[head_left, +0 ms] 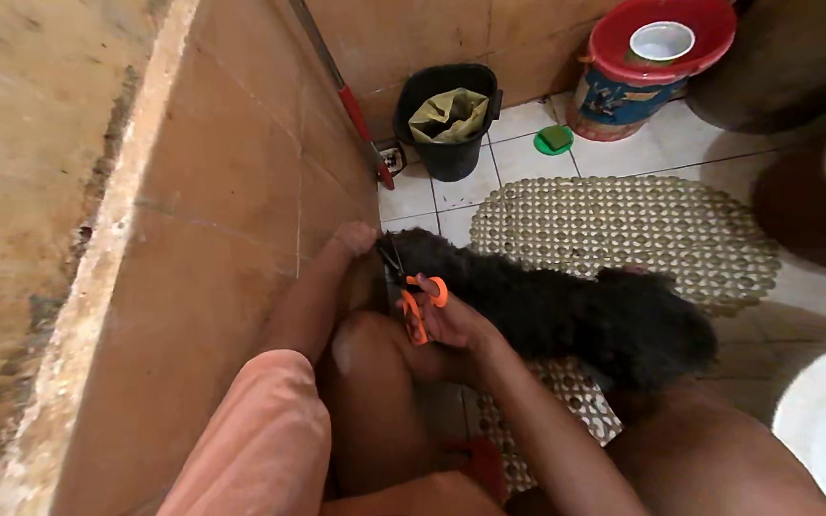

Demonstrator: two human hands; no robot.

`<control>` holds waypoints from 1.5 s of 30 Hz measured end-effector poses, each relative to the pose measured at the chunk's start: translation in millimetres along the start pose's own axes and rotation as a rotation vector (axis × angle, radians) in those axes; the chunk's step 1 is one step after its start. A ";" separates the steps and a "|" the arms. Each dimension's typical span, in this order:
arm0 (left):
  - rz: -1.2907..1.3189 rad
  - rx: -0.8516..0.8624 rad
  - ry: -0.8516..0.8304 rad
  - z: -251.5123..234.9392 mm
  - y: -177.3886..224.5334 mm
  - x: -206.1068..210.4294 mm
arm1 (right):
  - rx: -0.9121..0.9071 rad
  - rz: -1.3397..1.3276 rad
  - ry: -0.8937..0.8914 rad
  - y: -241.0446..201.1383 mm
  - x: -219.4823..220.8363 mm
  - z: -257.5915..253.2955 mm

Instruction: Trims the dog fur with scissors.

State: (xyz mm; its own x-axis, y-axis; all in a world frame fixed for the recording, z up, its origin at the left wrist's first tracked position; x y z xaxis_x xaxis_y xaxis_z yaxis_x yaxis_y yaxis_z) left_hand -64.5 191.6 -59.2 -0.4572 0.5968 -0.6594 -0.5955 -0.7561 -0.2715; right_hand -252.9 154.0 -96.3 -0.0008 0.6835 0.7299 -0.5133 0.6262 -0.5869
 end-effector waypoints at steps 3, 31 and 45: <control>0.006 0.016 -0.014 4.0 4.4 -1.6 | 0.020 -0.044 0.016 3.6 -2.1 -5.7; 0.232 0.046 -0.068 -21.8 2.4 1.9 | -0.088 -0.256 0.072 -7.6 -8.6 -38.0; 0.230 -0.019 -0.108 -14.0 -12.5 0.1 | -0.012 -0.148 0.070 -0.8 -5.3 -56.0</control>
State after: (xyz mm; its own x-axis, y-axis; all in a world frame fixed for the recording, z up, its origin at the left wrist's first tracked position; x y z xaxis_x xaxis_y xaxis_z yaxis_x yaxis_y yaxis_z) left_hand -47.8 197.3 -65.7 -0.6477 0.4328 -0.6270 -0.4556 -0.8796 -0.1366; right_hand -204.5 170.8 -119.4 0.1339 0.6074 0.7830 -0.4929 0.7263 -0.4791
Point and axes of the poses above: each hand's wrist, its own z-axis away from the middle knuckle, its own x-axis out of the palm, y = z × x, the point moved 9 cm from there along -z, towards the middle knuckle, and after that the axes turned 9 degrees about -x, right-handed, at the moved point
